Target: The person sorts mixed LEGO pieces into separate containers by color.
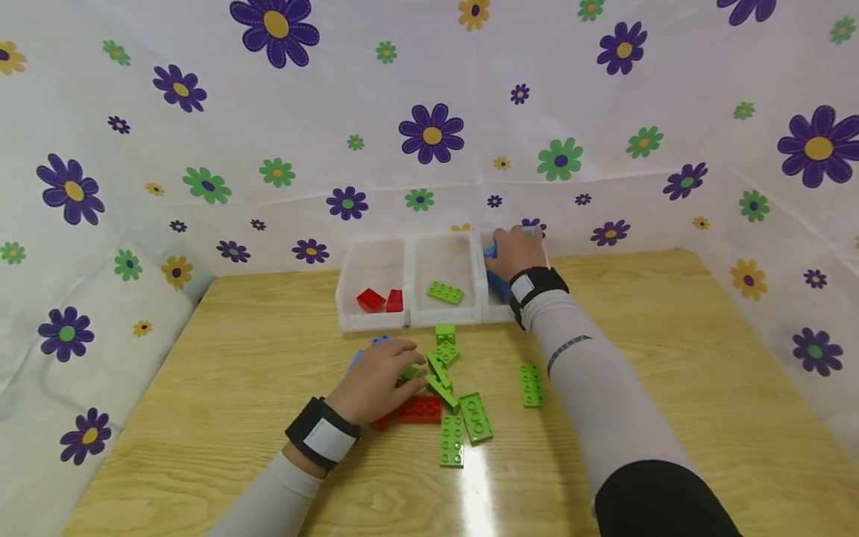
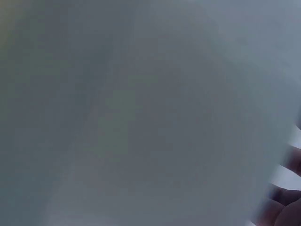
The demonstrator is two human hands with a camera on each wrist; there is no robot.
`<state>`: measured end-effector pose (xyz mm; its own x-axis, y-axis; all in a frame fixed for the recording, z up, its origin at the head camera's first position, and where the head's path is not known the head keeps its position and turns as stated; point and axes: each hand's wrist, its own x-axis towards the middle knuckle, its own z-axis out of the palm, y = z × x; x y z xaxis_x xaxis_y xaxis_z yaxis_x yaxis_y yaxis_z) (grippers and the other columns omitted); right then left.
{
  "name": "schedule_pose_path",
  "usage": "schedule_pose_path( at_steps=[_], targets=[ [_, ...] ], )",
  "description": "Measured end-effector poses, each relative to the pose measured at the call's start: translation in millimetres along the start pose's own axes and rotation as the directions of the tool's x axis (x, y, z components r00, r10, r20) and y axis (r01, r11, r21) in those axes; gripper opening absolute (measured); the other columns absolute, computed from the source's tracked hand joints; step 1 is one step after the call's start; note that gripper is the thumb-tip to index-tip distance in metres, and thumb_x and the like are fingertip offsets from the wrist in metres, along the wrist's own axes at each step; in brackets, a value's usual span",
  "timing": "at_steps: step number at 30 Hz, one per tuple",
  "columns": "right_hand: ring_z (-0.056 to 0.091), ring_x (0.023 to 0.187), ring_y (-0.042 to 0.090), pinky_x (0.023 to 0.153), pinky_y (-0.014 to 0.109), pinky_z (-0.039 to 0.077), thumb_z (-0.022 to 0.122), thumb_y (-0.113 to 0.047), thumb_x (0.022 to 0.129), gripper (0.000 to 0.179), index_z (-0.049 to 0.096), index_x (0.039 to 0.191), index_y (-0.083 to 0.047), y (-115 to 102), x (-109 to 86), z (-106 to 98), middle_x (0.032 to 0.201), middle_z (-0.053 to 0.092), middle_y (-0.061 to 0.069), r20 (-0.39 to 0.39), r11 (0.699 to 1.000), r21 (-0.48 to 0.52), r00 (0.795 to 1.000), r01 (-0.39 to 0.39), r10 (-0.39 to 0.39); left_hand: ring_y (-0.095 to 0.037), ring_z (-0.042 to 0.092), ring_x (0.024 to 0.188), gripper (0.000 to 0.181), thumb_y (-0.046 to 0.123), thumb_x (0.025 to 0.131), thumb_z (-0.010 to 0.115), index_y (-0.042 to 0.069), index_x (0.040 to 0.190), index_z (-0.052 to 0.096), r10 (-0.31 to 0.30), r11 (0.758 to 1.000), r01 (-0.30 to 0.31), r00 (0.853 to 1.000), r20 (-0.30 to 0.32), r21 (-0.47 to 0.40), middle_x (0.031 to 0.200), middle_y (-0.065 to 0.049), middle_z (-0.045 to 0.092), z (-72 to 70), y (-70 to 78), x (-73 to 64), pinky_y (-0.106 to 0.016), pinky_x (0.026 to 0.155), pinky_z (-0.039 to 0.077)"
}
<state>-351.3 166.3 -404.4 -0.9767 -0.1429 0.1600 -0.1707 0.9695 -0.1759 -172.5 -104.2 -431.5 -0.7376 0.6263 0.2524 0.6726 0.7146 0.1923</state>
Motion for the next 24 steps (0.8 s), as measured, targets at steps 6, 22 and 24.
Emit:
schedule_pose_path(
  at_steps=[6,22,24],
  targets=[
    [0.047,0.104,0.034,0.100,0.055,0.009,0.060,-0.042,0.080,0.041,0.063,0.099,-0.006,10.5,-5.5,9.8,0.099,0.060,0.015,-0.008,0.999,-0.039,1.000,0.009,-0.009,-0.021,0.044,0.109,0.032,0.040,0.085,0.055,0.016,0.106,0.063,0.014,1.000,-0.014,1.000,-0.001,-0.004,0.113,-0.006,0.055,4.6,4.5,1.1,-0.047,0.090,0.035],
    [0.042,0.115,0.029,0.102,0.053,0.004,0.056,-0.034,0.086,0.034,0.061,0.109,-0.010,5.4,-54.3,-37.2,0.114,0.055,0.012,-0.086,0.973,0.105,0.977,0.206,-0.197,-0.020,0.047,0.107,0.037,0.042,0.083,0.058,0.014,0.108,0.062,-0.007,1.000,0.007,1.000,-0.001,-0.010,0.112,-0.004,0.055,-0.1,0.9,2.8,-0.044,0.086,0.038],
    [0.044,0.112,0.027,0.100,0.051,0.017,0.057,-0.034,0.086,0.034,0.060,0.111,-0.011,4.2,-75.8,-46.1,0.115,0.054,0.010,-0.100,0.956,0.157,0.967,0.248,-0.234,-0.019,0.047,0.106,0.039,0.043,0.082,0.058,0.014,0.109,0.061,-0.011,1.000,0.011,1.000,-0.001,-0.012,0.111,-0.002,0.056,-0.9,-1.3,2.4,-0.041,0.086,0.038]
  ],
)
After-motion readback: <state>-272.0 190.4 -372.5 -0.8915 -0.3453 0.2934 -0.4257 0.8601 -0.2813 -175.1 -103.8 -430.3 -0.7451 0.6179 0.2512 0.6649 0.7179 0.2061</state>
